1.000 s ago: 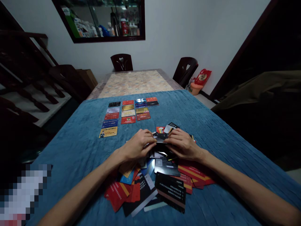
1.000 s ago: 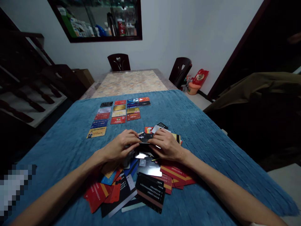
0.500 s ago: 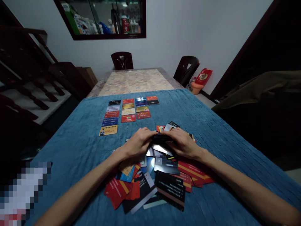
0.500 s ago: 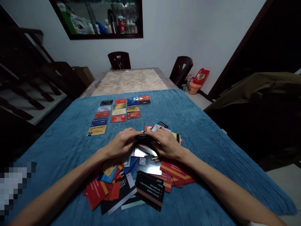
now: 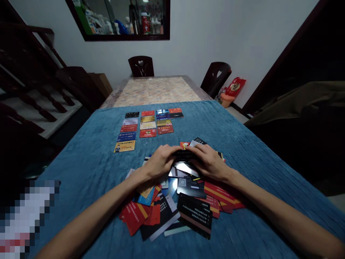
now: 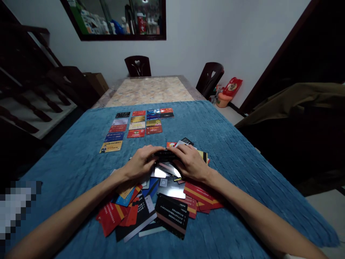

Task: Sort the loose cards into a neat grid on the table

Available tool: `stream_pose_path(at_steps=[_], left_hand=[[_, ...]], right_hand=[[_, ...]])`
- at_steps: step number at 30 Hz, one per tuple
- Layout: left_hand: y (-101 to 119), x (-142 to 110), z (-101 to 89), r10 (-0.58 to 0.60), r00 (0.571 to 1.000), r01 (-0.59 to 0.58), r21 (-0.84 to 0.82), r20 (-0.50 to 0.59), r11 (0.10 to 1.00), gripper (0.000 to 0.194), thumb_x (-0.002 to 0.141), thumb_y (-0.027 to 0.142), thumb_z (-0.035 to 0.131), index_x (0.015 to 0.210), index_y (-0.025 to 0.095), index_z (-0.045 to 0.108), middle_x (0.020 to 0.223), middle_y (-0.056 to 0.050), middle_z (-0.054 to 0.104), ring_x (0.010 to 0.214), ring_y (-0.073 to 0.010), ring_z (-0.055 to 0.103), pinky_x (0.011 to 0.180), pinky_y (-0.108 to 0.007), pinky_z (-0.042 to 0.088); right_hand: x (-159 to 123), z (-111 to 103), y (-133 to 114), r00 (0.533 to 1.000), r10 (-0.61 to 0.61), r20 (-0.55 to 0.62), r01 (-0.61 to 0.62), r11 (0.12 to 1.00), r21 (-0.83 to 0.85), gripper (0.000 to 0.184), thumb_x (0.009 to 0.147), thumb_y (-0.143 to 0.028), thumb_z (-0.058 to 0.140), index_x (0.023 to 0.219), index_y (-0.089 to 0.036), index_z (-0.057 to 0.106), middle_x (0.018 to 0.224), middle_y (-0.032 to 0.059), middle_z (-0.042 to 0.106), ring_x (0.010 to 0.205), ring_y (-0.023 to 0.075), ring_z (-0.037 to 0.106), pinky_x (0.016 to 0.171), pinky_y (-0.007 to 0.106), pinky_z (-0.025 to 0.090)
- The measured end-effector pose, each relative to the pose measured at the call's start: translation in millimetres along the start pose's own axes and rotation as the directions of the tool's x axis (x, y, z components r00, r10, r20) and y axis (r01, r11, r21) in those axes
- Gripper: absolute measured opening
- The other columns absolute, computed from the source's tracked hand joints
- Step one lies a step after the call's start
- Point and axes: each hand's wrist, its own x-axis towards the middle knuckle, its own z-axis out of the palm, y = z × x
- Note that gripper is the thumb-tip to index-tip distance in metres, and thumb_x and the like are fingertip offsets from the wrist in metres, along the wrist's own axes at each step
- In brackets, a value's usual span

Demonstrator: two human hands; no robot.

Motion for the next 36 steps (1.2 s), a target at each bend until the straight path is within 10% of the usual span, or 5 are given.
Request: stream_pose_path(at_steps=[36], left_hand=[[1.4, 0.1, -2.5, -0.093, 0.99, 0.091, -0.029, -0.103, 0.995, 0.04, 0.086, 0.008, 0.053, 0.124, 0.019, 0.059, 0.109, -0.007, 0.069, 0.098, -0.0202, 0.062, 0.091, -0.039, 0.049]], right_hand=[[1.5, -2.2, 4.2, 0.99, -0.039, -0.132, 0.013, 0.982, -0.191, 0.054, 0.088, -0.018, 0.055, 0.142, -0.018, 0.047, 0.112, 0.0153, 0.06, 0.1, 0.0296, 0.054, 0.08, 0.046, 0.052]])
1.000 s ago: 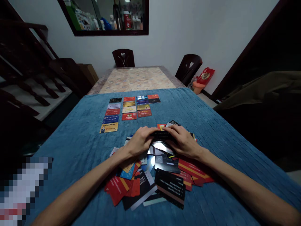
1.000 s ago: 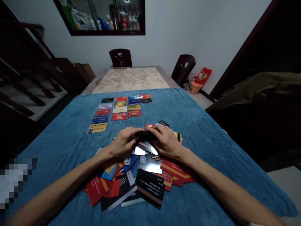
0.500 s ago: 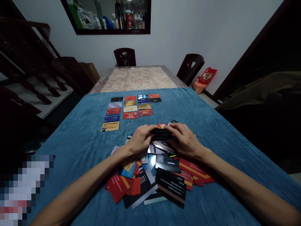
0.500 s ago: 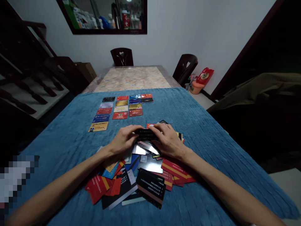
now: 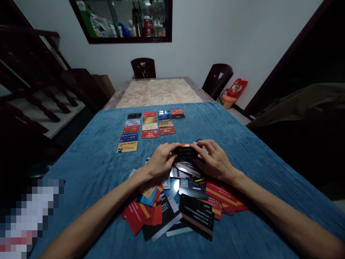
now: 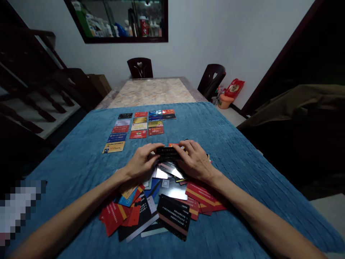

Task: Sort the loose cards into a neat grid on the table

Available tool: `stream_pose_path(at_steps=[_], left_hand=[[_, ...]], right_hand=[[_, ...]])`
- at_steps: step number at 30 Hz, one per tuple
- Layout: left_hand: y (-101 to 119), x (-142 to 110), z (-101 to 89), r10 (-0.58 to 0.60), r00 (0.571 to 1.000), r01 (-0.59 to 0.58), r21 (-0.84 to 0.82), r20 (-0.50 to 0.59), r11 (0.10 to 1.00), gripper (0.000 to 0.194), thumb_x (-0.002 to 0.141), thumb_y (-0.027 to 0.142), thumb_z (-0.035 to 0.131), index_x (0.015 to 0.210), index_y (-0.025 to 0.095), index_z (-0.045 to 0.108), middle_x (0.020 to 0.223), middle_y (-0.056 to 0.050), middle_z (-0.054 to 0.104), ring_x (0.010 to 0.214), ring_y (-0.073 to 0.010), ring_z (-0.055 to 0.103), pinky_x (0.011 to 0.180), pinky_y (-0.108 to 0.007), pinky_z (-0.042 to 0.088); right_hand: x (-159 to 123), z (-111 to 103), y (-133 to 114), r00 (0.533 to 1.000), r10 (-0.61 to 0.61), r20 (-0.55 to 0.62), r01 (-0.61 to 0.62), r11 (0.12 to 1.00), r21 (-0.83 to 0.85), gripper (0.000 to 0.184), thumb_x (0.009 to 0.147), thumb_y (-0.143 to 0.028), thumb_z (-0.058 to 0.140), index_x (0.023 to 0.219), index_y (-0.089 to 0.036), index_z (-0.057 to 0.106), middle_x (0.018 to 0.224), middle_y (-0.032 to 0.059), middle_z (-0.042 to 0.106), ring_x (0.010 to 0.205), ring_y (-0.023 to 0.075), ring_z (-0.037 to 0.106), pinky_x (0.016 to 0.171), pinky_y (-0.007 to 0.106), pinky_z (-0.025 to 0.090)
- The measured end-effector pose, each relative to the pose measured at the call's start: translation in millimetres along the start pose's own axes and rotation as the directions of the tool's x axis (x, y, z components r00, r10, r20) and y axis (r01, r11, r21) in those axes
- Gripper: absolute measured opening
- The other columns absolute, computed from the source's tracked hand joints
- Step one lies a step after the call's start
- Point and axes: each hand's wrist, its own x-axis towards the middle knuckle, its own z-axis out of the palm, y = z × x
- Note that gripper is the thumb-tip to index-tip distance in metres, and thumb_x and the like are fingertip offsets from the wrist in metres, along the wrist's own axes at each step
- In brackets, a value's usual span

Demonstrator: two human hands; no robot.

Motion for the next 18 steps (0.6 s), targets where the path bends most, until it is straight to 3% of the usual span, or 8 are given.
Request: stream_pose_path(at_steps=[11, 18], left_hand=[[5, 0, -13.8, 0.188, 0.981, -0.193, 0.369, 0.05, 0.909, 0.047, 0.087, 0.019, 0.058, 0.133, 0.013, 0.048, 0.126, -0.017, 0.057, 0.113, -0.03, 0.053, 0.092, -0.046, 0.045], [10, 1, -25.0, 0.172, 0.977, -0.21, 0.467, 0.122, 0.859, 0.046, 0.088, 0.022, 0.06, 0.129, 0.008, 0.048, 0.126, -0.017, 0.057, 0.115, -0.0311, 0.05, 0.093, -0.046, 0.044]], right_hand=[[5, 1, 0, 1.0, -0.007, -0.001, 0.007, 1.0, -0.012, 0.057, 0.089, -0.025, 0.058, 0.143, -0.016, 0.043, 0.109, 0.0162, 0.06, 0.097, 0.0299, 0.054, 0.079, 0.046, 0.053], [17, -5, 0, 0.996, -0.044, 0.076, 0.041, 0.998, 0.046, 0.053, 0.089, -0.029, 0.057, 0.139, -0.016, 0.044, 0.11, 0.0161, 0.058, 0.097, 0.0292, 0.053, 0.078, 0.044, 0.053]])
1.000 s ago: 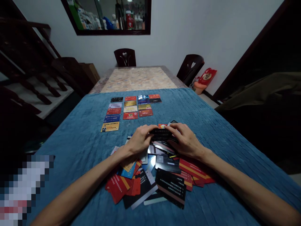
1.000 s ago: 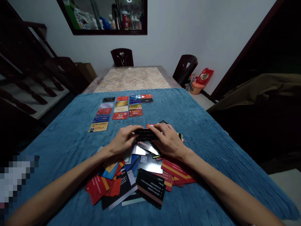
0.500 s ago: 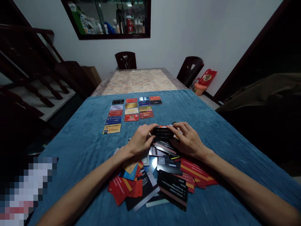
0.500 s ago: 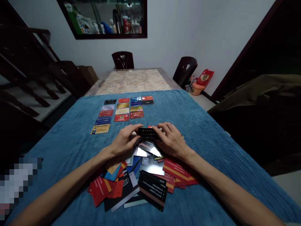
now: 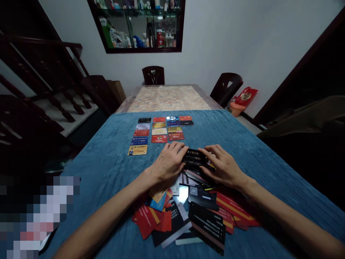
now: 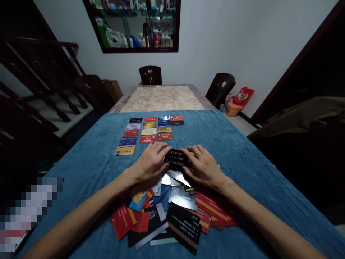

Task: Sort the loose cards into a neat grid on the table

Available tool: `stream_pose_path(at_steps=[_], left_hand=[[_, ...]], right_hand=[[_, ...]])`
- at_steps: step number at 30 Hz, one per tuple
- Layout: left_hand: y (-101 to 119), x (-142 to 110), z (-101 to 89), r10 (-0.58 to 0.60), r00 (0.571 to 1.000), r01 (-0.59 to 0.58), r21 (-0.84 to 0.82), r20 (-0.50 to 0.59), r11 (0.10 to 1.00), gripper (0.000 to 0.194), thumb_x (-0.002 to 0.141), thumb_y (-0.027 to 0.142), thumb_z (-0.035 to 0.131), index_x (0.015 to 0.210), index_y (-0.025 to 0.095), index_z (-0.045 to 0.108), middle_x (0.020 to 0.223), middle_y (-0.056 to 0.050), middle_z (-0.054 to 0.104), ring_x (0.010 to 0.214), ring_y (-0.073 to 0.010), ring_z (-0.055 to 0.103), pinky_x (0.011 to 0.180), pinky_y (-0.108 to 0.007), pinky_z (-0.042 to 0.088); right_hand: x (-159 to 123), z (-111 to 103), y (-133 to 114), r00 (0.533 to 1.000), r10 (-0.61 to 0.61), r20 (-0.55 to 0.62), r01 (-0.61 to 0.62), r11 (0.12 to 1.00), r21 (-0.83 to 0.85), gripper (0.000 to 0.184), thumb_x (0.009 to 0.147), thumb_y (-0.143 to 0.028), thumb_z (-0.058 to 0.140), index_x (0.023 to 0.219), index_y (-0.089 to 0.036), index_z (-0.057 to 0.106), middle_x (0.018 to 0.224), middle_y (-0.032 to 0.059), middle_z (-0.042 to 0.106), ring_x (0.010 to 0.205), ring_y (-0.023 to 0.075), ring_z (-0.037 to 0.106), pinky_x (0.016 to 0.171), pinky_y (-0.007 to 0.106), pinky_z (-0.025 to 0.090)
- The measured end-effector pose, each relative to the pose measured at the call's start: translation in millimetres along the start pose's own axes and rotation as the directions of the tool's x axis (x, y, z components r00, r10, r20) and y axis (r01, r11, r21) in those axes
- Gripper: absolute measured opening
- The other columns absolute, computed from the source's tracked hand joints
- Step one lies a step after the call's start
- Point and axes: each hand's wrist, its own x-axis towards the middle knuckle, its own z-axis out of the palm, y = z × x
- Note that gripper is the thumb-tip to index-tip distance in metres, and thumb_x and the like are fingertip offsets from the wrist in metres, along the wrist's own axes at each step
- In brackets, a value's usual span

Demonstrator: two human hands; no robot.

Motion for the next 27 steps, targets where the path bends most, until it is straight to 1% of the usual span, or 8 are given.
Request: stream_pose_path(at_steps=[5, 8, 11, 14, 19, 23, 25, 27], left_hand=[[-10, 3, -13.1, -0.019, 0.997, 0.016, 0.045, 0.079, 0.999, 0.04, 0.086, 0.025, 0.062, 0.122, 0.01, 0.052, 0.125, -0.017, 0.057, 0.116, -0.0314, 0.05, 0.095, -0.046, 0.042], [-20, 5, -21.3, -0.048, 0.994, 0.039, 0.093, 0.096, 0.995, 0.04, 0.086, 0.023, 0.061, 0.123, 0.011, 0.051, 0.128, -0.017, 0.056, 0.118, -0.0319, 0.049, 0.097, -0.046, 0.041], [-35, 5, -31.0, -0.099, 0.988, 0.08, 0.153, 0.122, 0.985, 0.04, 0.086, 0.022, 0.06, 0.124, 0.012, 0.051, 0.129, -0.016, 0.056, 0.12, -0.0316, 0.049, 0.096, -0.044, 0.041], [-54, 5, -40.4, -0.147, 0.979, 0.119, 0.195, 0.138, 0.974, 0.039, 0.086, 0.022, 0.061, 0.123, 0.013, 0.051, 0.127, -0.015, 0.057, 0.118, -0.0309, 0.049, 0.095, -0.043, 0.042], [-92, 5, -50.6, -0.233, 0.963, 0.194, 0.247, 0.136, 0.949, 0.04, 0.084, 0.018, 0.061, 0.122, 0.016, 0.052, 0.127, -0.013, 0.057, 0.116, -0.0286, 0.051, 0.093, -0.04, 0.043], [-124, 6, -55.4, -0.312, 0.937, 0.253, 0.307, 0.159, 0.918, 0.039, 0.084, 0.02, 0.061, 0.122, 0.014, 0.054, 0.127, -0.013, 0.058, 0.115, -0.0292, 0.051, 0.091, -0.04, 0.044], [-140, 7, -57.2, -0.339, 0.926, 0.276, 0.317, 0.163, 0.907, 0.039, 0.085, 0.021, 0.06, 0.123, 0.015, 0.055, 0.126, -0.013, 0.058, 0.114, -0.029, 0.051, 0.091, -0.04, 0.044], [-157, 9, -58.1, -0.361, 0.918, 0.298, 0.319, 0.162, 0.9, 0.038, 0.084, 0.022, 0.06, 0.122, 0.015, 0.056, 0.125, -0.013, 0.059, 0.113, -0.0292, 0.052, 0.091, -0.04, 0.045]], right_hand=[[20, -3, 7, 0.994, -0.072, 0.081, 0.071, 0.997, 0.012, 0.049, 0.089, -0.033, 0.057, 0.134, -0.014, 0.049, 0.107, 0.0153, 0.059, 0.092, 0.0278, 0.052, 0.075, 0.042, 0.053], [40, 1, 14, 0.985, -0.112, 0.131, 0.109, 0.994, 0.029, 0.047, 0.089, -0.034, 0.057, 0.132, -0.015, 0.051, 0.105, 0.0149, 0.059, 0.09, 0.0267, 0.052, 0.073, 0.04, 0.052], [66, 9, 21, 0.975, -0.146, 0.165, 0.141, 0.989, 0.045, 0.046, 0.089, -0.036, 0.058, 0.13, -0.016, 0.053, 0.105, 0.0144, 0.058, 0.09, 0.0262, 0.052, 0.075, 0.04, 0.051], [94, 23, 28, 0.965, -0.174, 0.198, 0.167, 0.985, 0.053, 0.047, 0.088, -0.041, 0.058, 0.127, -0.015, 0.055, 0.106, 0.0151, 0.058, 0.092, 0.0276, 0.051, 0.077, 0.042, 0.05], [140, 52, 37, 0.952, -0.197, 0.235, 0.187, 0.98, 0.063, 0.045, 0.088, -0.04, 0.06, 0.125, -0.015, 0.057, 0.109, 0.0153, 0.058, 0.099, 0.0288, 0.051, 0.084, 0.043, 0.048], [174, 76, 42, 0.944, -0.193, 0.269, 0.181, 0.981, 0.069, 0.045, 0.087, -0.04, 0.062, 0.123, -0.013, 0.059, 0.11, 0.0161, 0.059, 0.094, 0.0276, 0.051, 0.083, 0.042, 0.046], [191, 87, 43, 0.942, -0.178, 0.286, 0.165, 0.984, 0.072, 0.043, 0.088, -0.039, 0.062, 0.121, -0.012, 0.061, 0.111, 0.0169, 0.06, 0.094, 0.0278, 0.052, 0.082, 0.04, 0.045], [207, 96, 43, 0.937, -0.16, 0.31, 0.143, 0.987, 0.078, 0.046, 0.087, -0.039, 0.064, 0.122, -0.009, 0.061, 0.111, 0.0176, 0.06, 0.097, 0.0281, 0.052, 0.084, 0.039, 0.043]])
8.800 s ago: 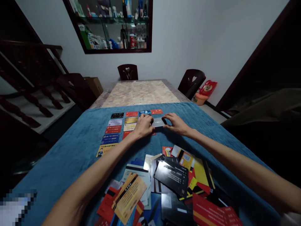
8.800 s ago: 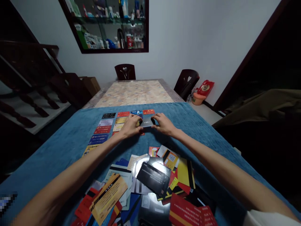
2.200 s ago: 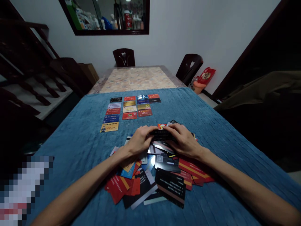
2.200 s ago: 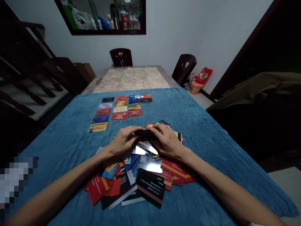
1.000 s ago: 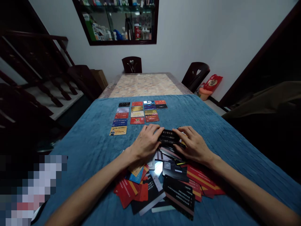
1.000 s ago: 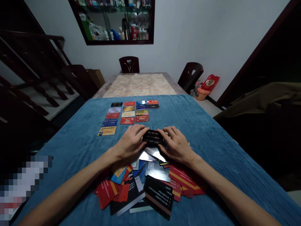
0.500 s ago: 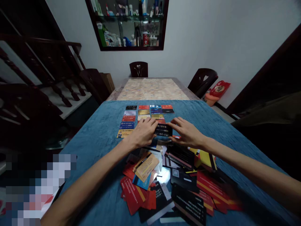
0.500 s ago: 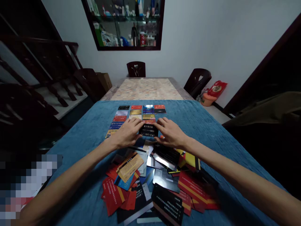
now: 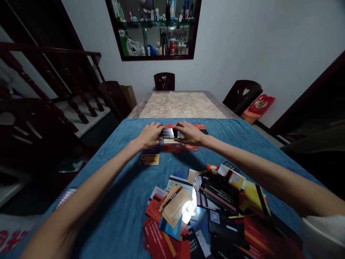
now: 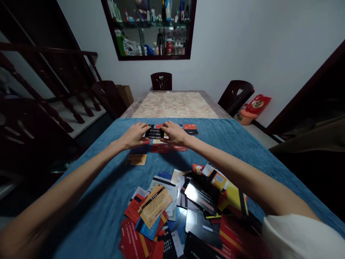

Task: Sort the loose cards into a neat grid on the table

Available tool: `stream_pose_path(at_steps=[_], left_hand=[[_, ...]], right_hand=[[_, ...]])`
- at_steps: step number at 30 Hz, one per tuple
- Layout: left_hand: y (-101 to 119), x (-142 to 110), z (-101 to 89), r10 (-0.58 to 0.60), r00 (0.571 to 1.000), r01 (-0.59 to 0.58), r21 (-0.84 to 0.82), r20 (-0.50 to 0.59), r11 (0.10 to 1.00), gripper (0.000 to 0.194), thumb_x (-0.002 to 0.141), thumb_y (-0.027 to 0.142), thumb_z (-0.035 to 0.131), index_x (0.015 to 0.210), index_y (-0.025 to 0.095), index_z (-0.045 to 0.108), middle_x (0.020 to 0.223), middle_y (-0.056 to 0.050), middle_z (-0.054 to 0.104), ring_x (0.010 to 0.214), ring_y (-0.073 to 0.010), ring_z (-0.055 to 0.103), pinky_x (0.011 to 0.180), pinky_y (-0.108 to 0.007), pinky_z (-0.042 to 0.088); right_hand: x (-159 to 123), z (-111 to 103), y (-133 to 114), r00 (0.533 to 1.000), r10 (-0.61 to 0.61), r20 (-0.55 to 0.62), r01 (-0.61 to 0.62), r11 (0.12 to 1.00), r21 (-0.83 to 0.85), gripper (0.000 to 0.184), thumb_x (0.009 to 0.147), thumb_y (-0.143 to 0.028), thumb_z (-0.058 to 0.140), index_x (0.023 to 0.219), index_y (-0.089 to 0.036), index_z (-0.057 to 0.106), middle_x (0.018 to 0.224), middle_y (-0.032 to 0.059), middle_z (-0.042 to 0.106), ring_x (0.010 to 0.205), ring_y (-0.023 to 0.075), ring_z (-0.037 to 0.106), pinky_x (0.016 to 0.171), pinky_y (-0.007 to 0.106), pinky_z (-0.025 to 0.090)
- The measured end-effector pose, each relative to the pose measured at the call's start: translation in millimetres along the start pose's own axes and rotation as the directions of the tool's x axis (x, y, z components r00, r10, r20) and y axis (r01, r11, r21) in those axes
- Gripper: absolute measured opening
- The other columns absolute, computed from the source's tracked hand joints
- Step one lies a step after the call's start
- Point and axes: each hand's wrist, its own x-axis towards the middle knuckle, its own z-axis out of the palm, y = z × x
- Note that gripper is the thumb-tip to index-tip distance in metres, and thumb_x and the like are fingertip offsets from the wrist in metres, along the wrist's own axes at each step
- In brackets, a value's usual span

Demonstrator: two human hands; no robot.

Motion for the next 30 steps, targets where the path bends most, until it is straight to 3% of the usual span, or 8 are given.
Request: stream_pose_path(at_steps=[7, 13, 30], left_hand=[[-46, 28, 18.4, -0.065, 0.997, 0.065, -0.006, 0.035, 0.998, 0.036, 0.083, 0.023, 0.06, 0.119, 0.017, 0.06, 0.122, -0.011, 0.06, 0.112, -0.0281, 0.055, 0.091, -0.036, 0.046], [-75, 50, 38.8, -0.109, 0.993, 0.111, -0.038, 0.041, 0.993, 0.034, 0.08, 0.021, 0.062, 0.114, 0.016, 0.063, 0.12, -0.011, 0.062, 0.113, -0.0276, 0.057, 0.092, -0.033, 0.047], [-125, 90, 91.9, -0.176, 0.977, 0.183, -0.047, 0.117, 0.982, 0.031, 0.076, 0.019, 0.058, 0.106, 0.016, 0.067, 0.113, -0.009, 0.067, 0.105, -0.0247, 0.063, 0.091, -0.029, 0.05]], right_hand=[[53, 14, 13, 0.995, 0.075, 0.072, -0.075, 0.997, -0.002, 0.036, 0.088, -0.037, 0.065, 0.113, -0.011, 0.066, 0.112, 0.0153, 0.063, 0.102, 0.0268, 0.054, 0.085, 0.034, 0.04], [83, 30, 25, 0.984, 0.113, 0.135, -0.109, 0.993, -0.042, 0.036, 0.089, -0.036, 0.064, 0.117, -0.013, 0.067, 0.116, 0.016, 0.064, 0.106, 0.0281, 0.055, 0.083, 0.032, 0.039], [136, 81, 50, 0.95, 0.187, 0.25, -0.17, 0.981, -0.089, 0.037, 0.088, -0.04, 0.063, 0.12, -0.021, 0.069, 0.117, 0.0125, 0.069, 0.11, 0.0279, 0.059, 0.081, 0.03, 0.042]])
